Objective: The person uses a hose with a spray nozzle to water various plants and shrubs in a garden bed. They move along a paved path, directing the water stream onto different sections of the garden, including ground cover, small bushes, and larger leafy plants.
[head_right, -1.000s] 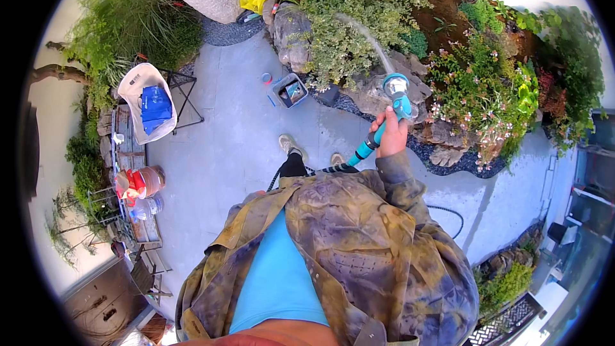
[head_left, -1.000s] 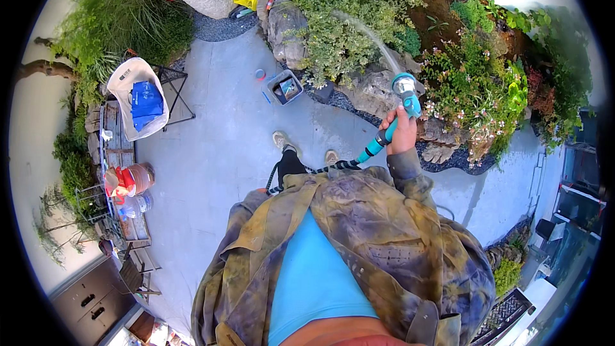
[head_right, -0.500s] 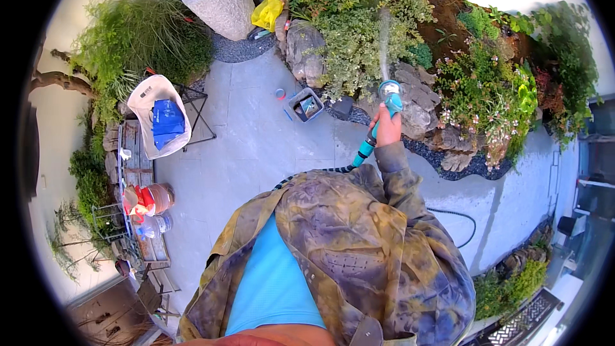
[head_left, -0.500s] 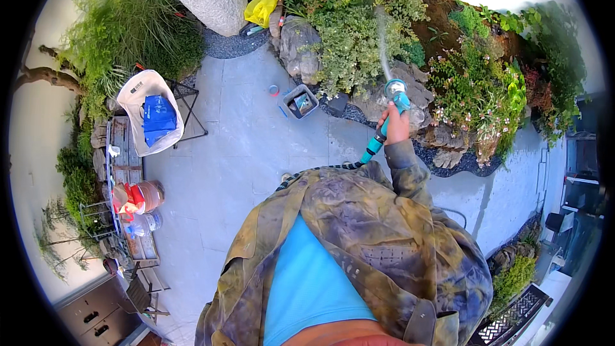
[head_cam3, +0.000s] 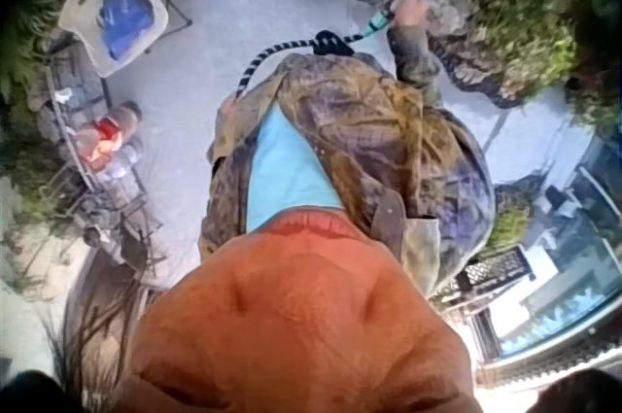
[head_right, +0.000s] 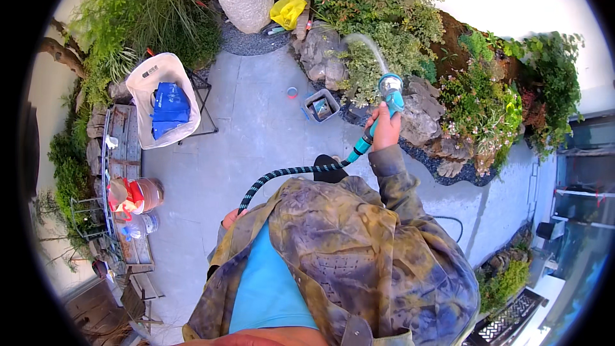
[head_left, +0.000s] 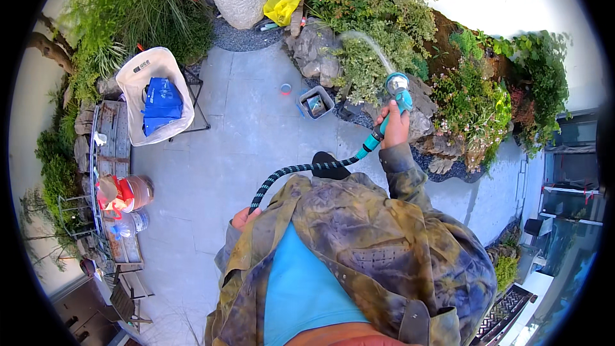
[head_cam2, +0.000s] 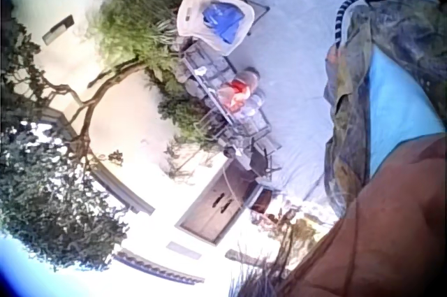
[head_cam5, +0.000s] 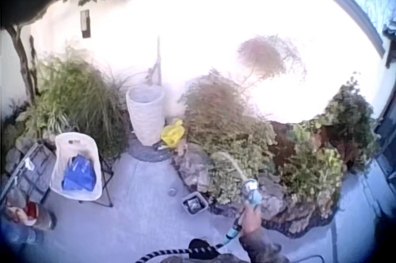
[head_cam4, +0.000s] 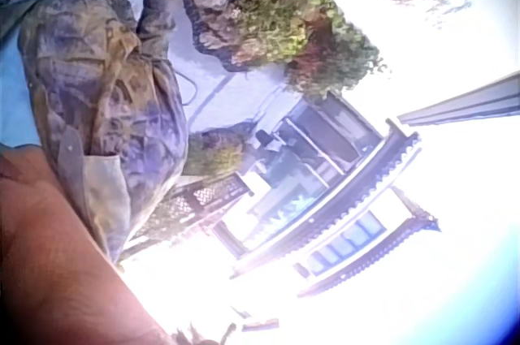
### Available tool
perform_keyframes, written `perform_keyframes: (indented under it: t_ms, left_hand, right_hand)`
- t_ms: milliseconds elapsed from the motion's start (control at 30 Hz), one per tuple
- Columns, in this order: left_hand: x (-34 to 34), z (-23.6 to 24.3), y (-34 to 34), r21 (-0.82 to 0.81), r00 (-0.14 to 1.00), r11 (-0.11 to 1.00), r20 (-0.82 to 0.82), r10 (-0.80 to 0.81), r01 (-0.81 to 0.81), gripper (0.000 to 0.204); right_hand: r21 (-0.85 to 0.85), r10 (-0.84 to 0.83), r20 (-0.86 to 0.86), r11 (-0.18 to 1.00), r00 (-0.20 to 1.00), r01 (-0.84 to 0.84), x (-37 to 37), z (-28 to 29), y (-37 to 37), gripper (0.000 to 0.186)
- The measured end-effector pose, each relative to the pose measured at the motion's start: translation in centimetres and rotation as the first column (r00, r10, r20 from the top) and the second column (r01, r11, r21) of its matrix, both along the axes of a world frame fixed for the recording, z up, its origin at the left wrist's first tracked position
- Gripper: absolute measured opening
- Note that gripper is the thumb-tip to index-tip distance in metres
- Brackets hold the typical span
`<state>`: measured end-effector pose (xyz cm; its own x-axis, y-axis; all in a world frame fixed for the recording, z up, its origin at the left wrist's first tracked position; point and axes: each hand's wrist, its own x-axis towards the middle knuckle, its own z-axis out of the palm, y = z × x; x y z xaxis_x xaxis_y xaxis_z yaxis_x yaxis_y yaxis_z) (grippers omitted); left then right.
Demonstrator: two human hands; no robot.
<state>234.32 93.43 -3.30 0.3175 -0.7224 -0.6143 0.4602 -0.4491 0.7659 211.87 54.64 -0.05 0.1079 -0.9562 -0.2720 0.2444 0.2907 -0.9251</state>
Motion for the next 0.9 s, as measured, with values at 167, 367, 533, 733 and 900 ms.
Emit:
perform_keyframes:
  t_ms: [167,367,533,733,900]
  left_hand:
    - [4.0,0.5,-0.4,-0.164,0.995,0.986,-0.094,0.017,-0.032,0.026]
    - [9.9,1.1,-0.4,-0.084,0.965,0.993,-0.255,0.063,-0.087,0.023]
    - [18.9,3.7,-1.1,-0.072,0.986,0.989,-0.115,0.123,-0.132,0.024]
    - [28.3,6.9,-5.7,-0.018,0.997,0.999,-0.076,0.027,-0.028,0.026]
    - [32.1,7.1,-8.9,-0.016,0.998,0.999,-0.052,-0.029,0.028,0.029]
  right_hand:
    - [0.017,0.047,-0.066,0.999,0.997,-0.046,4.9,0.0,-0.7,0.017]
    - [-0.046,-0.021,0.031,0.999,0.999,0.022,13.9,-0.3,-3.4,0.018]
    - [-0.181,-0.134,0.195,0.969,0.971,0.170,22.6,1.4,-4.4,0.019]
    - [-0.095,-0.319,0.359,0.922,0.877,0.374,28.7,2.2,-6.7,0.018]
    - [-0.328,-0.230,0.248,0.894,0.941,0.305,31.6,4.5,-5.1,0.019]
